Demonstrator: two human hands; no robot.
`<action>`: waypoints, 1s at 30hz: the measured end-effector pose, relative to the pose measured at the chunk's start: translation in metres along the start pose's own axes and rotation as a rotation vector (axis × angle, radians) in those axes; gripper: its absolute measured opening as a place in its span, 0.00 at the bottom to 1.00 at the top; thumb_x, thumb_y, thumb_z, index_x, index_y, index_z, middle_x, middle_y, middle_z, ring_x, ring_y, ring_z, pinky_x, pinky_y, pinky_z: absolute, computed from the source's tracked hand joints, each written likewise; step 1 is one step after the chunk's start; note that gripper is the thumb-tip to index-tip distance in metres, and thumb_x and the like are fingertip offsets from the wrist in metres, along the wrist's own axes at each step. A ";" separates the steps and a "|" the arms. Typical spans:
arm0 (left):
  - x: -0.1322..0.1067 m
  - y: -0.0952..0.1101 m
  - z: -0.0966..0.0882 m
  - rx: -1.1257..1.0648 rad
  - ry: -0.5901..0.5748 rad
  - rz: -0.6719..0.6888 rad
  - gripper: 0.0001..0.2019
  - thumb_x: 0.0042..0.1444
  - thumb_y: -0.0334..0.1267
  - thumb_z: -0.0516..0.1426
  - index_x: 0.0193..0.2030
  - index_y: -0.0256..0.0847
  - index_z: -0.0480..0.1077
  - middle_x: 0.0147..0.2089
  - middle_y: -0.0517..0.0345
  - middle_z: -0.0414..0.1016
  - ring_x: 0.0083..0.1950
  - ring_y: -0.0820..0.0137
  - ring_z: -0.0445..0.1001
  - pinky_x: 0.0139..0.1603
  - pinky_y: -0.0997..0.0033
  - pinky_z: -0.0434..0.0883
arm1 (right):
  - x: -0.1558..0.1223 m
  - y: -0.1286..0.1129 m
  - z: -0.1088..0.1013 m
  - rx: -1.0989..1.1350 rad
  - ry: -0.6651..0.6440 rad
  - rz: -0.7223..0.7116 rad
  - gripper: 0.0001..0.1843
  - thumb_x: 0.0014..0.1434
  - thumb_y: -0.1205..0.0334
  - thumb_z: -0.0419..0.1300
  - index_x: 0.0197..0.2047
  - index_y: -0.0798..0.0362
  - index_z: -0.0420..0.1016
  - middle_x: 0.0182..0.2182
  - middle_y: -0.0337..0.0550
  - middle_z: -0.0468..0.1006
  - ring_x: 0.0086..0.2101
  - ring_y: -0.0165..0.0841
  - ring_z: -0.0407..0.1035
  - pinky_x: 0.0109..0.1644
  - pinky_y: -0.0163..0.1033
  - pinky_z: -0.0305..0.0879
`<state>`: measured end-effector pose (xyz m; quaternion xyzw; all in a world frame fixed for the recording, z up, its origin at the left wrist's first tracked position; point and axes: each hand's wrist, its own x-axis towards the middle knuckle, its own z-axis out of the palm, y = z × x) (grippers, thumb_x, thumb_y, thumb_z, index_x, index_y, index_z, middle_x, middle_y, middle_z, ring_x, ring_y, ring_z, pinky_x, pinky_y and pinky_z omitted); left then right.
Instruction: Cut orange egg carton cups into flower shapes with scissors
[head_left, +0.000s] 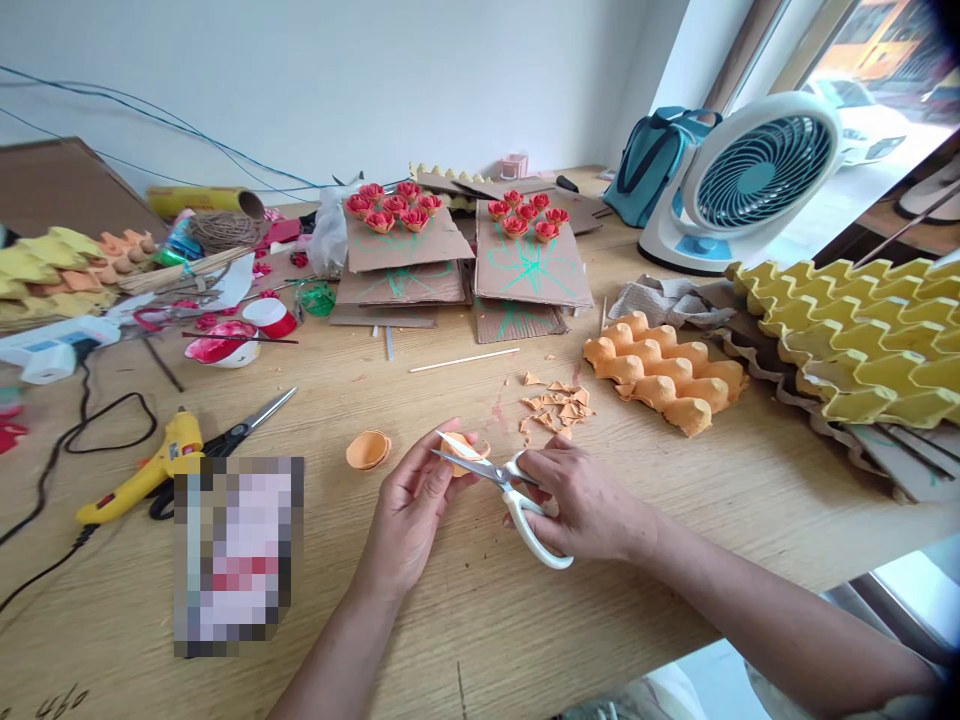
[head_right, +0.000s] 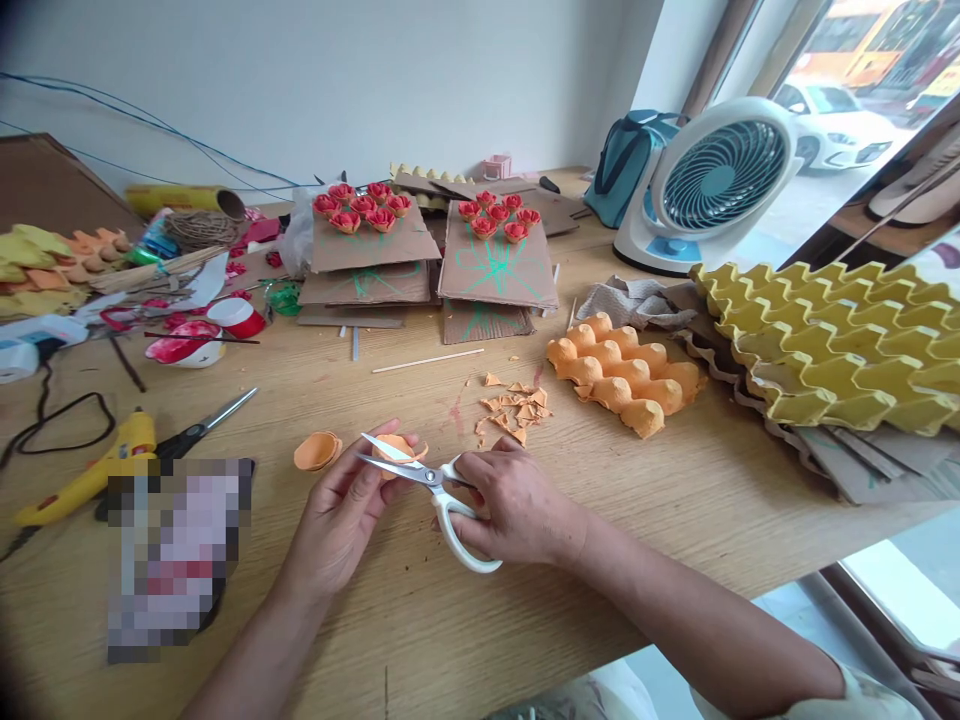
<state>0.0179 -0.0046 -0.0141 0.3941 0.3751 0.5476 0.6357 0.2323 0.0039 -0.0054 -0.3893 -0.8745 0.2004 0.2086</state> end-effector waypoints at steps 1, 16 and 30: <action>0.000 -0.001 0.000 0.016 -0.004 0.002 0.18 0.61 0.42 0.62 0.57 0.47 0.75 0.54 0.50 0.81 0.55 0.62 0.79 0.54 0.65 0.77 | 0.000 0.000 0.000 -0.002 -0.003 -0.002 0.13 0.62 0.57 0.55 0.30 0.49 0.54 0.25 0.35 0.66 0.24 0.30 0.57 0.39 0.39 0.53; 0.000 0.003 0.001 0.031 0.059 0.023 0.19 0.58 0.42 0.65 0.56 0.49 0.75 0.55 0.53 0.80 0.54 0.61 0.79 0.52 0.63 0.78 | -0.005 -0.001 0.002 0.009 0.012 -0.015 0.15 0.67 0.57 0.52 0.29 0.49 0.54 0.22 0.33 0.64 0.21 0.28 0.53 0.36 0.38 0.53; -0.001 -0.003 -0.005 0.193 0.021 0.067 0.18 0.60 0.40 0.63 0.57 0.46 0.74 0.57 0.52 0.78 0.56 0.63 0.77 0.54 0.66 0.76 | -0.001 -0.002 -0.003 -0.003 -0.051 0.027 0.14 0.62 0.54 0.56 0.30 0.50 0.56 0.26 0.37 0.67 0.25 0.31 0.59 0.39 0.39 0.54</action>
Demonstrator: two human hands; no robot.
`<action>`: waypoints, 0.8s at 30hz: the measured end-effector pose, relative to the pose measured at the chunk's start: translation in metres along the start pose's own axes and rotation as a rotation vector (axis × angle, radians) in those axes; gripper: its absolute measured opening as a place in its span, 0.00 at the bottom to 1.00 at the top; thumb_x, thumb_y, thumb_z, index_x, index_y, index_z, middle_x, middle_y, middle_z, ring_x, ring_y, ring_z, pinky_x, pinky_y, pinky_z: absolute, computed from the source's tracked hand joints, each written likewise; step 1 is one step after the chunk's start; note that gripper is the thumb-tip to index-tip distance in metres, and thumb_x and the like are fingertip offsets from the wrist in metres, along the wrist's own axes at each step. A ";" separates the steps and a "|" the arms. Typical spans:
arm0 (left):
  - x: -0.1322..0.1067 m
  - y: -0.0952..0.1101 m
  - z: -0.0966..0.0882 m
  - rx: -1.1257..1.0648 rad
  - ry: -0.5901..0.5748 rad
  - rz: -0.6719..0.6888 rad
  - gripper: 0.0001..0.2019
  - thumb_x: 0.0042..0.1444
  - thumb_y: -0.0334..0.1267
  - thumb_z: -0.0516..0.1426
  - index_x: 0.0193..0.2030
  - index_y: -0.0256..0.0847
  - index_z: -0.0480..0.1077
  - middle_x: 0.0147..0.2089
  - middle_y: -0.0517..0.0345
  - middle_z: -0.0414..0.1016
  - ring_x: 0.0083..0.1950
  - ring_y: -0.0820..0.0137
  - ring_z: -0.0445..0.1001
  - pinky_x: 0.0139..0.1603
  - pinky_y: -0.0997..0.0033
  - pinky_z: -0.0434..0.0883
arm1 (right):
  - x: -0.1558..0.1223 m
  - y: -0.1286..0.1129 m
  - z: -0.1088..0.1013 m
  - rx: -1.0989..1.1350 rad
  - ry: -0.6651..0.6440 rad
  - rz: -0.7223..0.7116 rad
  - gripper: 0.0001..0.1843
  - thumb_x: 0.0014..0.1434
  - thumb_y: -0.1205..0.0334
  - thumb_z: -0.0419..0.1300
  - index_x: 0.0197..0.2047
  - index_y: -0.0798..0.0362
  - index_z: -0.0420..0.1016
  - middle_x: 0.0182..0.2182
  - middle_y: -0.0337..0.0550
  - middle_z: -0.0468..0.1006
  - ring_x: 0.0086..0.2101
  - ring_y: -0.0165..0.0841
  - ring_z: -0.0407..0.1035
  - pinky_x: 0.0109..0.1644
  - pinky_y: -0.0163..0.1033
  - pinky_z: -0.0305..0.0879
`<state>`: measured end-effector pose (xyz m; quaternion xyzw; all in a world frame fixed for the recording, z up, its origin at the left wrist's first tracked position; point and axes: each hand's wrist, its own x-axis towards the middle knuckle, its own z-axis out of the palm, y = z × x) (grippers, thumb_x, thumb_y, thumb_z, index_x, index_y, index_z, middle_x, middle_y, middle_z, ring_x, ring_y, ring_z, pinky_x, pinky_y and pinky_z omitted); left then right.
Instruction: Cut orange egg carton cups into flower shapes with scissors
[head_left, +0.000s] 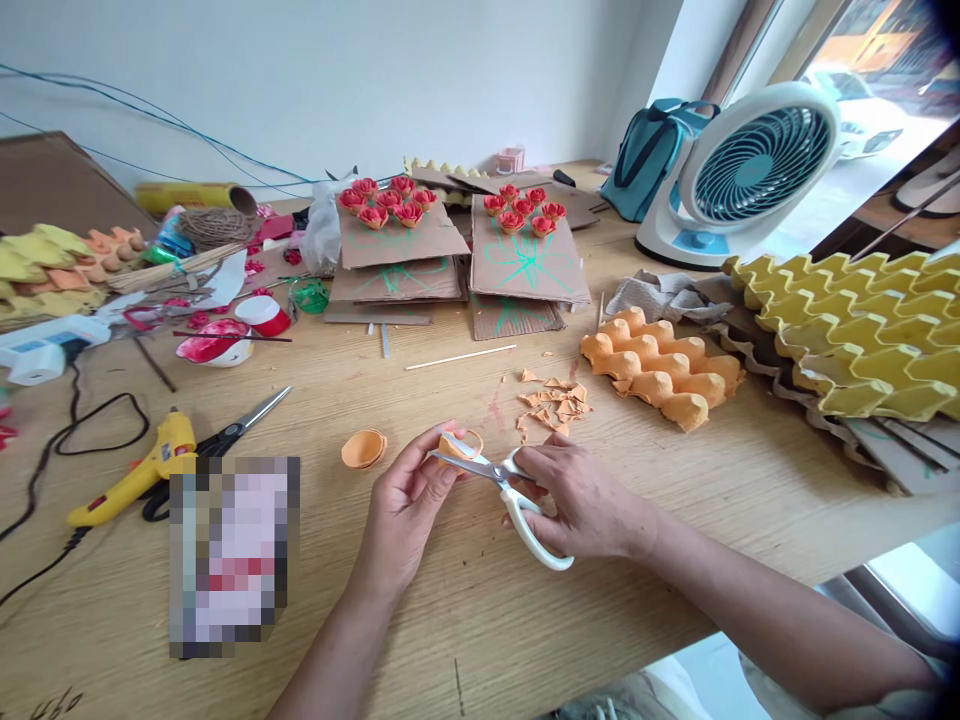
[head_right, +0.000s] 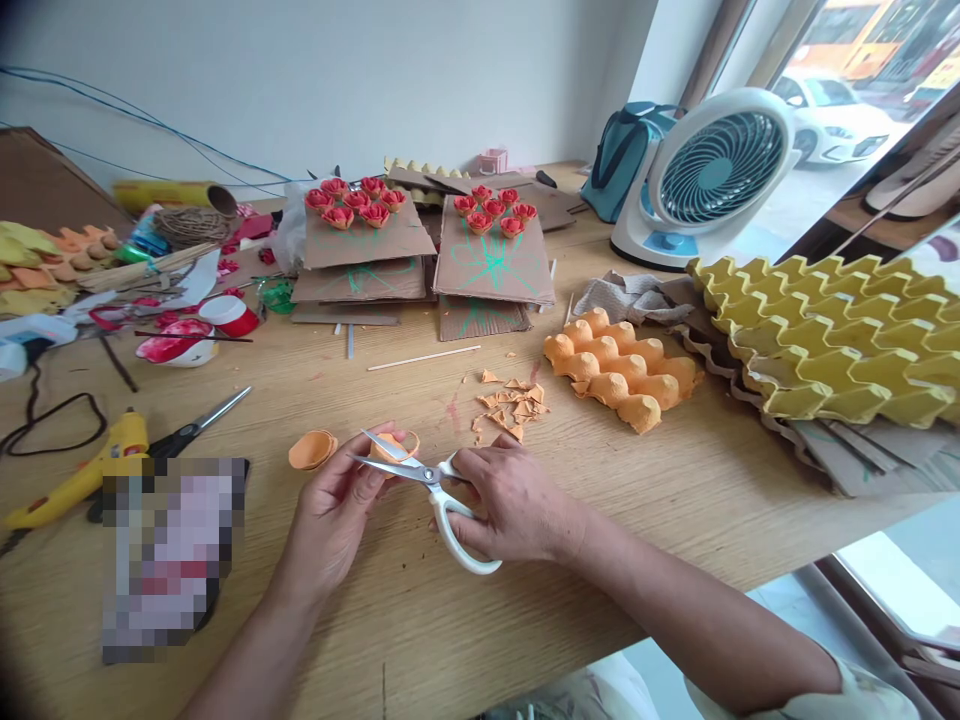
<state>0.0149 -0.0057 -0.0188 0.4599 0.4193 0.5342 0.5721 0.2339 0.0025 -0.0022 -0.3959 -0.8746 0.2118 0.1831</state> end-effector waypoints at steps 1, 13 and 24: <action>0.000 0.000 0.000 -0.002 0.001 -0.006 0.18 0.60 0.40 0.64 0.57 0.46 0.74 0.57 0.52 0.78 0.56 0.63 0.77 0.54 0.66 0.76 | 0.000 0.000 0.000 0.008 -0.001 0.000 0.14 0.62 0.54 0.56 0.30 0.50 0.55 0.25 0.36 0.67 0.25 0.30 0.58 0.39 0.39 0.54; 0.001 0.001 -0.003 0.048 0.063 0.066 0.21 0.57 0.38 0.65 0.58 0.48 0.74 0.60 0.52 0.77 0.54 0.62 0.79 0.61 0.61 0.73 | -0.004 -0.001 0.001 0.008 0.047 -0.036 0.16 0.65 0.55 0.55 0.28 0.50 0.56 0.22 0.34 0.65 0.21 0.28 0.52 0.35 0.38 0.53; 0.001 0.005 0.005 -0.123 0.037 -0.051 0.20 0.59 0.44 0.63 0.57 0.44 0.73 0.53 0.49 0.80 0.54 0.59 0.79 0.52 0.58 0.79 | 0.000 0.000 0.001 0.007 0.038 -0.012 0.14 0.64 0.57 0.54 0.29 0.49 0.56 0.24 0.36 0.67 0.23 0.29 0.57 0.37 0.38 0.54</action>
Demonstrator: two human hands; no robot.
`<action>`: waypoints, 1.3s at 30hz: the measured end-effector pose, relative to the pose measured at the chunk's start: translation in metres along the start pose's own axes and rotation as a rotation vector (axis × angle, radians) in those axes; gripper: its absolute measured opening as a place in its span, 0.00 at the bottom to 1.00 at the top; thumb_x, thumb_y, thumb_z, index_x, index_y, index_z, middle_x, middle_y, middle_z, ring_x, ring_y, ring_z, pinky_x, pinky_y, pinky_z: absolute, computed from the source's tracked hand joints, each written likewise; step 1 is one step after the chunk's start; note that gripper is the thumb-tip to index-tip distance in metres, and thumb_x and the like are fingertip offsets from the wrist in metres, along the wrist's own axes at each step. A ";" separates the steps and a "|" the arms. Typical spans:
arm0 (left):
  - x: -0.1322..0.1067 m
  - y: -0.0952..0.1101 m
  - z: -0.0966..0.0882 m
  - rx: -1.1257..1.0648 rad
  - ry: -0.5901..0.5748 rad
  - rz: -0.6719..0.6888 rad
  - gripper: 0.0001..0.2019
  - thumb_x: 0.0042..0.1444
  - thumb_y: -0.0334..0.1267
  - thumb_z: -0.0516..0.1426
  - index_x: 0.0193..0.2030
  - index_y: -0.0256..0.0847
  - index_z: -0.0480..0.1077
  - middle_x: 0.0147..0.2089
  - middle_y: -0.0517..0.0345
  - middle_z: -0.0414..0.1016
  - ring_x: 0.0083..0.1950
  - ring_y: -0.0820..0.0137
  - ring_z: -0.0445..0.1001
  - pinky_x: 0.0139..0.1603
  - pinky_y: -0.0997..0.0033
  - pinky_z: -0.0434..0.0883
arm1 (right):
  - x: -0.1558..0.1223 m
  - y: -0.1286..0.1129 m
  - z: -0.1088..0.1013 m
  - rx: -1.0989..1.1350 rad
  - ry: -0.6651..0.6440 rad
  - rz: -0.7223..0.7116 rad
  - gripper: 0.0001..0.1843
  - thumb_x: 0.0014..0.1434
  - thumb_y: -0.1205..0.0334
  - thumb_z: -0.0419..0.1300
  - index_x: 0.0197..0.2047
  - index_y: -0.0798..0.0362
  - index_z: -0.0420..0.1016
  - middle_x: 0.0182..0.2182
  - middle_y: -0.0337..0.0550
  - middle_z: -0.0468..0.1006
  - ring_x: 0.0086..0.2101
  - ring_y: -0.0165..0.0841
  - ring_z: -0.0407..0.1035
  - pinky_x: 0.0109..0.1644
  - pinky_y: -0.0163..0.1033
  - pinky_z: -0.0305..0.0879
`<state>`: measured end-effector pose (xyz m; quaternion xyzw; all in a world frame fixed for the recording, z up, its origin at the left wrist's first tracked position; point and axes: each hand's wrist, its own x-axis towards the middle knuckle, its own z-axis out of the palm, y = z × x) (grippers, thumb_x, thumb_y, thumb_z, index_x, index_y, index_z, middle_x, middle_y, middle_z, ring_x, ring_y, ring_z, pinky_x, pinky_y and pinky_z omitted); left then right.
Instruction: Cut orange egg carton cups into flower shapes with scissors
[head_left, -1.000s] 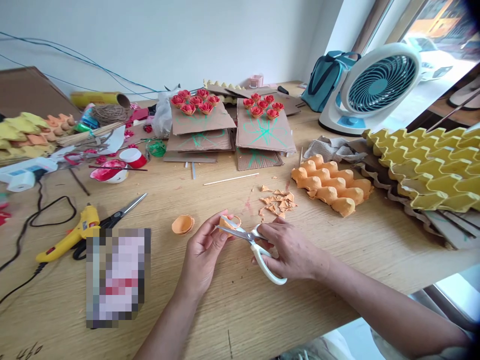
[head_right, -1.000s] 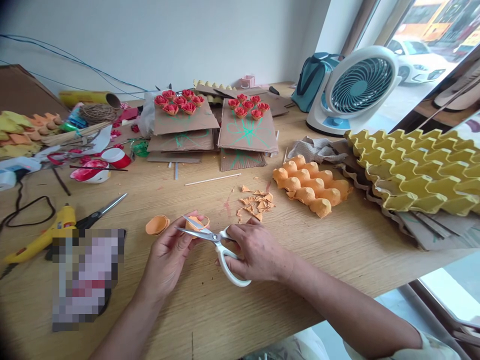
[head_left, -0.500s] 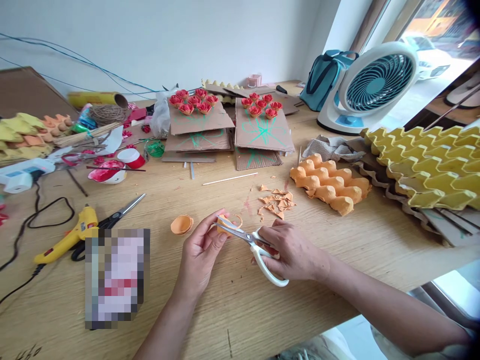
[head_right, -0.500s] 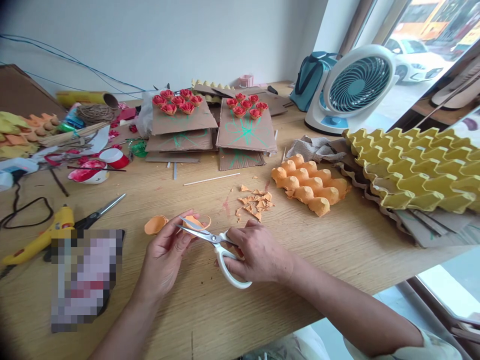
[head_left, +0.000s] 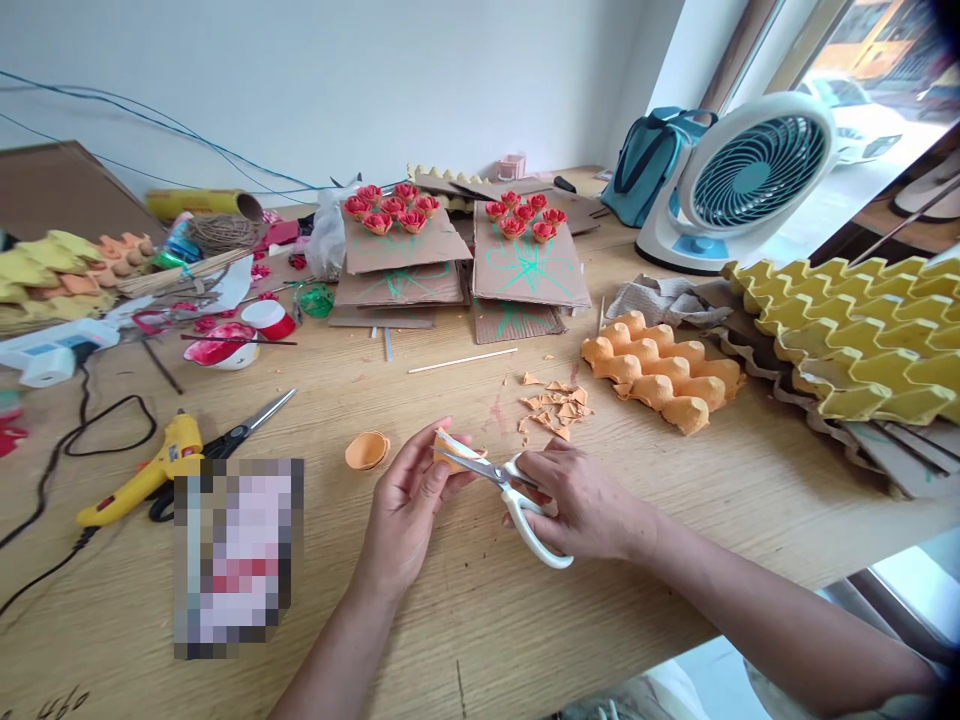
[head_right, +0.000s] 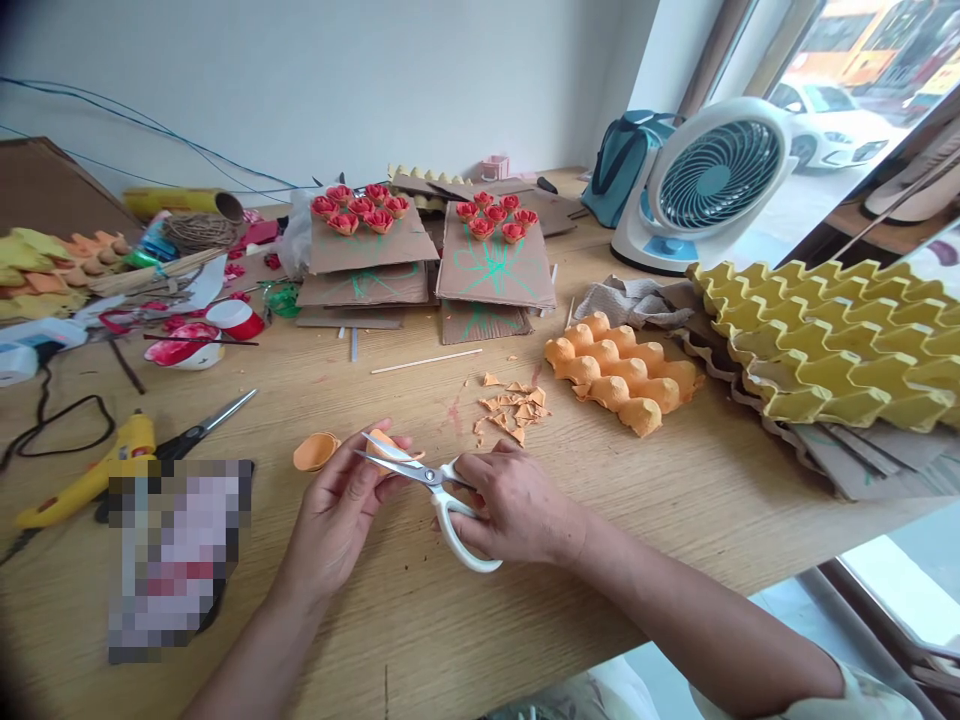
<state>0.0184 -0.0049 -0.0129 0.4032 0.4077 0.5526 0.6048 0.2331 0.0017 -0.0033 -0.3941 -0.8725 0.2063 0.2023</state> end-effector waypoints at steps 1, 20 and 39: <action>0.000 -0.001 0.000 0.021 -0.009 0.010 0.20 0.60 0.43 0.63 0.58 0.44 0.73 0.52 0.50 0.80 0.54 0.59 0.79 0.53 0.59 0.78 | 0.001 0.000 0.000 -0.006 -0.002 0.003 0.13 0.63 0.56 0.55 0.29 0.50 0.57 0.24 0.36 0.67 0.24 0.30 0.58 0.38 0.39 0.55; -0.001 0.001 -0.002 0.073 0.016 0.096 0.20 0.58 0.40 0.64 0.58 0.49 0.72 0.57 0.53 0.76 0.52 0.61 0.80 0.54 0.59 0.78 | -0.005 0.001 0.003 -0.009 0.022 -0.035 0.17 0.69 0.53 0.52 0.29 0.50 0.59 0.23 0.35 0.66 0.21 0.28 0.52 0.34 0.38 0.52; -0.001 -0.001 -0.002 0.110 0.013 0.084 0.20 0.59 0.40 0.64 0.58 0.48 0.72 0.59 0.53 0.74 0.54 0.63 0.78 0.53 0.65 0.78 | 0.001 -0.001 0.001 0.067 -0.039 0.033 0.13 0.63 0.56 0.58 0.32 0.50 0.59 0.28 0.37 0.69 0.27 0.31 0.61 0.39 0.39 0.55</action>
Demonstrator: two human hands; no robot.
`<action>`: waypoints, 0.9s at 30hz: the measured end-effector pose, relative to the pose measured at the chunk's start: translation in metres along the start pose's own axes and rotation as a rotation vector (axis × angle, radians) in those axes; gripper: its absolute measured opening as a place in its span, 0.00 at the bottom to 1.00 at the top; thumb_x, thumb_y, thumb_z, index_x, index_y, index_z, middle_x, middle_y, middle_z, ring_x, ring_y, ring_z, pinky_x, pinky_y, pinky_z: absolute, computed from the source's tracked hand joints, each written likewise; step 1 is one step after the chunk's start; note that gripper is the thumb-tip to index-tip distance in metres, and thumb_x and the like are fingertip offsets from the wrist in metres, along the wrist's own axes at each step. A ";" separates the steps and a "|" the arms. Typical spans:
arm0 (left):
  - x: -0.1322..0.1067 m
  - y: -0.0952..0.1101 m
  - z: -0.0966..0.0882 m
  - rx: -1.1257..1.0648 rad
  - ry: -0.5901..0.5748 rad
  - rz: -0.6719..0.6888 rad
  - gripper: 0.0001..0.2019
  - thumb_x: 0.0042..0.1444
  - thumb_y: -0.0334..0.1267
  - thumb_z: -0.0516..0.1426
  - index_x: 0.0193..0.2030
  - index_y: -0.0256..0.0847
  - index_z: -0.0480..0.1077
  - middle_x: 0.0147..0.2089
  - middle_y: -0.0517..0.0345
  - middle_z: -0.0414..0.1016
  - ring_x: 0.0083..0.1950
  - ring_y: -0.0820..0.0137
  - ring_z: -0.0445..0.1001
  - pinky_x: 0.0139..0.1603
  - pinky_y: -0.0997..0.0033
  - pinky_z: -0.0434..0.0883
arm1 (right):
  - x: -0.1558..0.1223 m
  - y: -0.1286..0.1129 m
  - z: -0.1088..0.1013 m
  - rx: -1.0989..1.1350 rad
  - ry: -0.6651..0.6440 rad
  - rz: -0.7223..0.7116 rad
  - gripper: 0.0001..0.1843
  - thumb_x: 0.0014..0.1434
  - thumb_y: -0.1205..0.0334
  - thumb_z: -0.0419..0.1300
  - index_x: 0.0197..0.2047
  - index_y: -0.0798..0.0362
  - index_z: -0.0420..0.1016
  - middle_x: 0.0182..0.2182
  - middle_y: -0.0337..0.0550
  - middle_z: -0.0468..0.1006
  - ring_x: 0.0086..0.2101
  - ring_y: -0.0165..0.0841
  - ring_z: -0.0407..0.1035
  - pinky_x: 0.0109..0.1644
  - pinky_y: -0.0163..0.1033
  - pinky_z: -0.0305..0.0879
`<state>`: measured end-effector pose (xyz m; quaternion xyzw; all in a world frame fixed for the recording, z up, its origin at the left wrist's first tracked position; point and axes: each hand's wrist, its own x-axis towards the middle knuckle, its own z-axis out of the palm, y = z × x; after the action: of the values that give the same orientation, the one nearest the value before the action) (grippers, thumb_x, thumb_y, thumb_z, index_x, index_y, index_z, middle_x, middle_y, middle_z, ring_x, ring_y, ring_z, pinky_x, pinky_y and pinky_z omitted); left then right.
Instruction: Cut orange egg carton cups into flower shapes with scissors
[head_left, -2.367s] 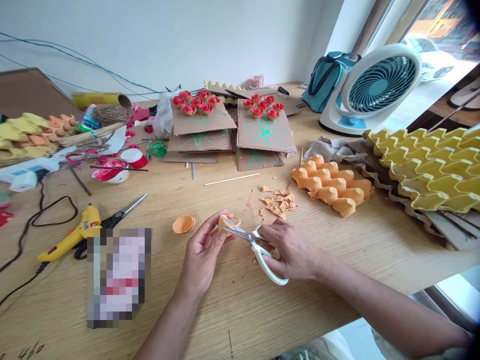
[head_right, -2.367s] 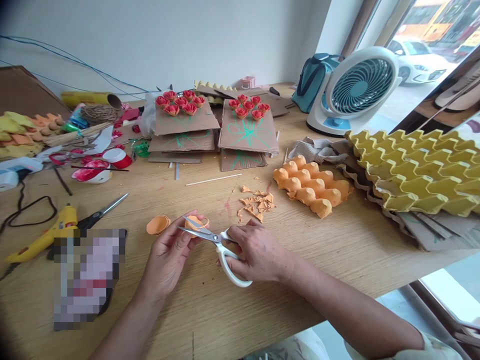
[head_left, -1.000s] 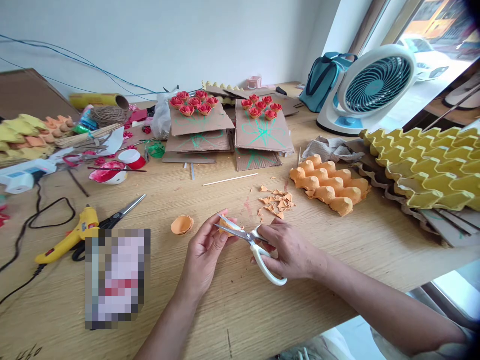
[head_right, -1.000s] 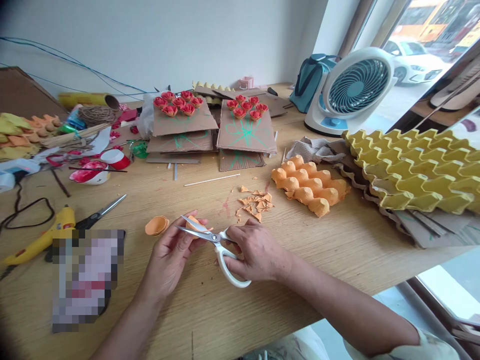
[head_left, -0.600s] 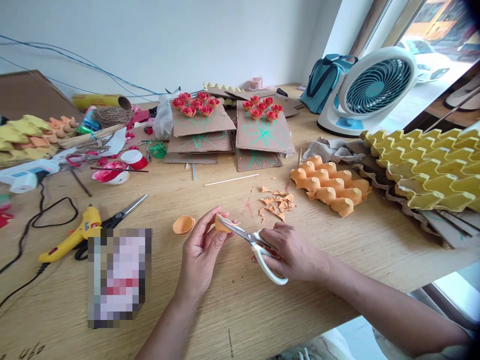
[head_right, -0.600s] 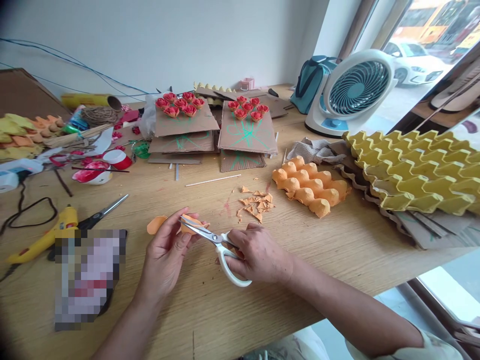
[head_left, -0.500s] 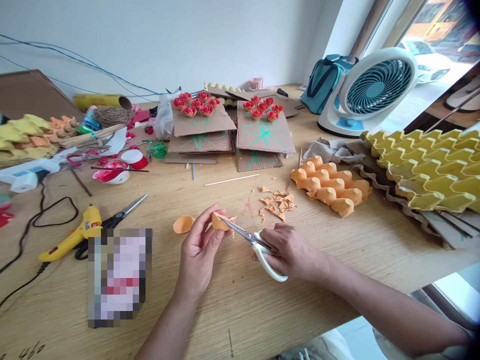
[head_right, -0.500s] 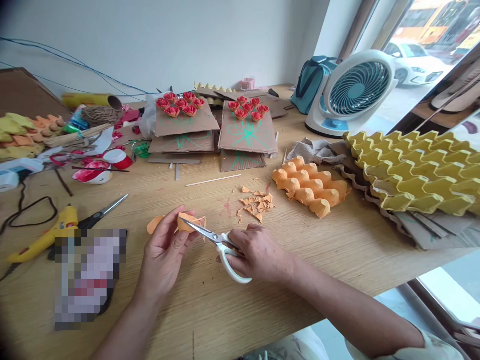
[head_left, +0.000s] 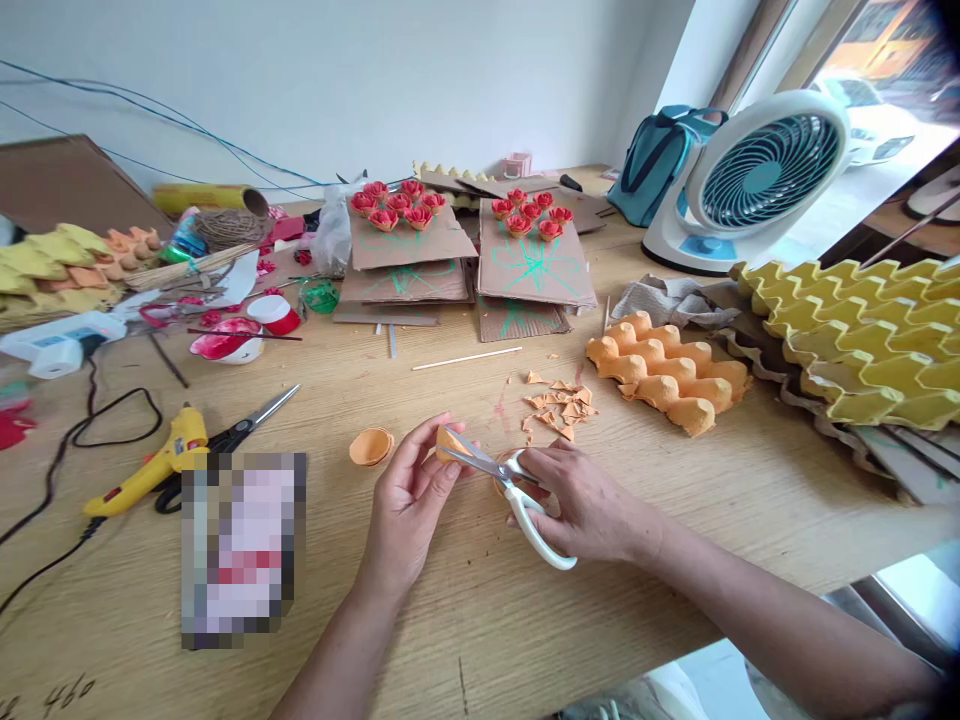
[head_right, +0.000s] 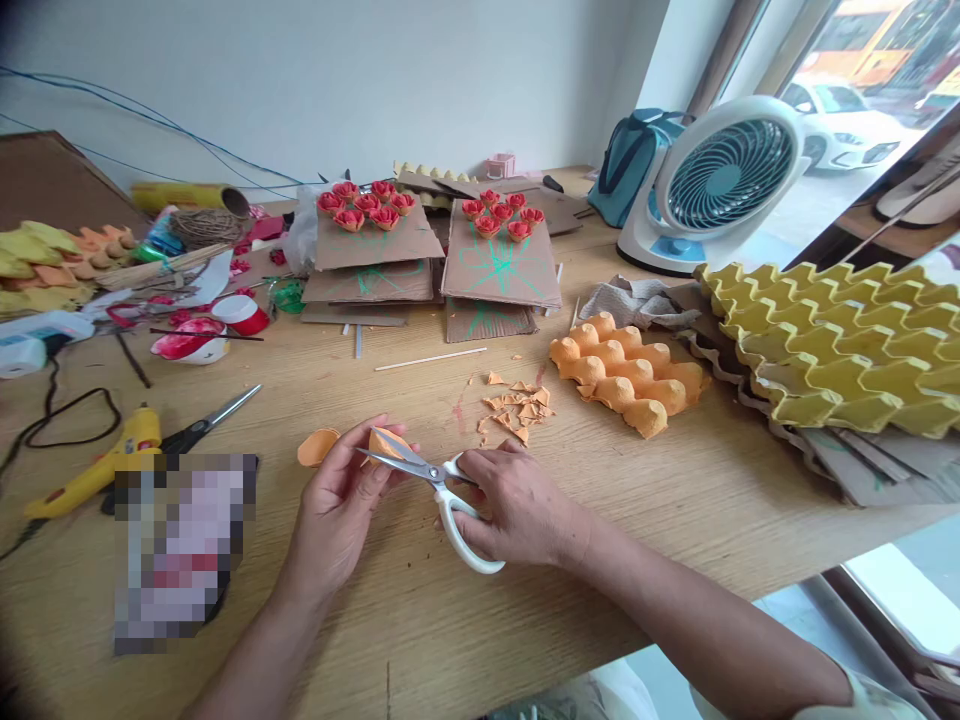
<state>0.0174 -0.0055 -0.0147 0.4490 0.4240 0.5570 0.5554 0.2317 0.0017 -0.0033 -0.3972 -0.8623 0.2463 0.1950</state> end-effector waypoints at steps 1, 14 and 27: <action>0.000 -0.001 0.000 0.003 -0.005 0.009 0.20 0.59 0.40 0.64 0.58 0.49 0.71 0.59 0.53 0.75 0.55 0.63 0.78 0.53 0.65 0.78 | 0.000 0.000 0.000 0.003 0.000 -0.001 0.12 0.63 0.57 0.58 0.32 0.50 0.59 0.28 0.37 0.69 0.27 0.31 0.61 0.39 0.39 0.55; 0.000 -0.005 -0.002 0.150 -0.015 0.055 0.21 0.58 0.39 0.65 0.58 0.47 0.73 0.59 0.52 0.78 0.56 0.63 0.79 0.60 0.63 0.74 | -0.001 -0.001 -0.001 -0.019 0.006 -0.006 0.14 0.63 0.56 0.56 0.30 0.50 0.56 0.26 0.36 0.67 0.24 0.29 0.58 0.39 0.38 0.53; 0.000 -0.003 0.000 0.005 -0.033 0.057 0.20 0.57 0.35 0.65 0.56 0.49 0.74 0.58 0.54 0.78 0.53 0.65 0.80 0.54 0.67 0.78 | -0.005 0.000 0.002 -0.021 0.078 -0.071 0.16 0.65 0.55 0.55 0.30 0.50 0.54 0.23 0.32 0.62 0.21 0.27 0.52 0.36 0.37 0.52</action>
<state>0.0177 -0.0051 -0.0177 0.4716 0.4029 0.5641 0.5450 0.2334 -0.0022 -0.0061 -0.3776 -0.8702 0.2142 0.2330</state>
